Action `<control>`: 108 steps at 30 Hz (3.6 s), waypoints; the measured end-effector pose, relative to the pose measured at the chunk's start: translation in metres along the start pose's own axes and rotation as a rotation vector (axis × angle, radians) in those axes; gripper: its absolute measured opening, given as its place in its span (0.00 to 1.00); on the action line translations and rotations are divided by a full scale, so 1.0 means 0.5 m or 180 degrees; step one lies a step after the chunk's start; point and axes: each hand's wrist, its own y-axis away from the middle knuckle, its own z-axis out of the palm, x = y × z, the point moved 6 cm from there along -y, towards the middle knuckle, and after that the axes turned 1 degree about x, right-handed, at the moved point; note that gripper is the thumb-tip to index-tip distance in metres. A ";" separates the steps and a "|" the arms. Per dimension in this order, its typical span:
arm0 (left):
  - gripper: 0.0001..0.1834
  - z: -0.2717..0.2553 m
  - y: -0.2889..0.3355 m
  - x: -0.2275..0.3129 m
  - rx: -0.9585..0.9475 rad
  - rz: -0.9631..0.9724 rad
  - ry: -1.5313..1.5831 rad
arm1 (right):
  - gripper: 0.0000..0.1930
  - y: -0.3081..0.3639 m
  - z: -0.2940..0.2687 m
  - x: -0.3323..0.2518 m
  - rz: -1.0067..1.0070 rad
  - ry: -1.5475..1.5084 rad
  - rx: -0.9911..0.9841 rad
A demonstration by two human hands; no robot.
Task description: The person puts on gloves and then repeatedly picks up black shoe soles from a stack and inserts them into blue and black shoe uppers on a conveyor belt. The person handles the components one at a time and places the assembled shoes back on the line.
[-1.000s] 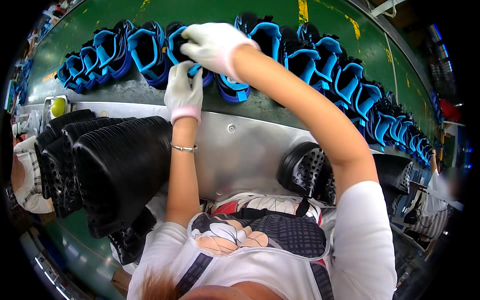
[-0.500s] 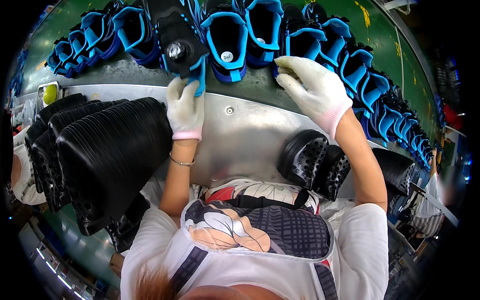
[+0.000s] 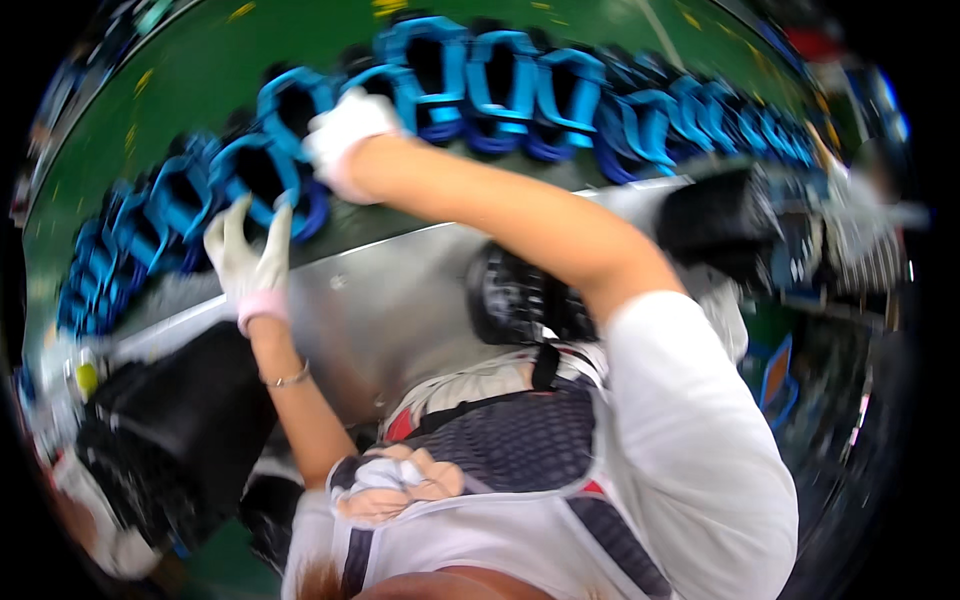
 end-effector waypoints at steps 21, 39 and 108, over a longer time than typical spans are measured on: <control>0.24 0.230 0.069 0.153 -0.1360 0.0321 0.0232 | 0.24 0.176 0.125 0.243 0.1192 -0.1108 0.0165; 0.23 0.100 0.183 0.075 -0.0801 0.0600 0.1038 | 0.20 0.517 0.163 -0.036 0.0696 -0.1005 0.0930; 0.24 0.266 0.006 0.077 -0.2954 0.0073 -0.0927 | 0.26 -0.178 0.145 0.065 0.1220 -0.2293 0.0885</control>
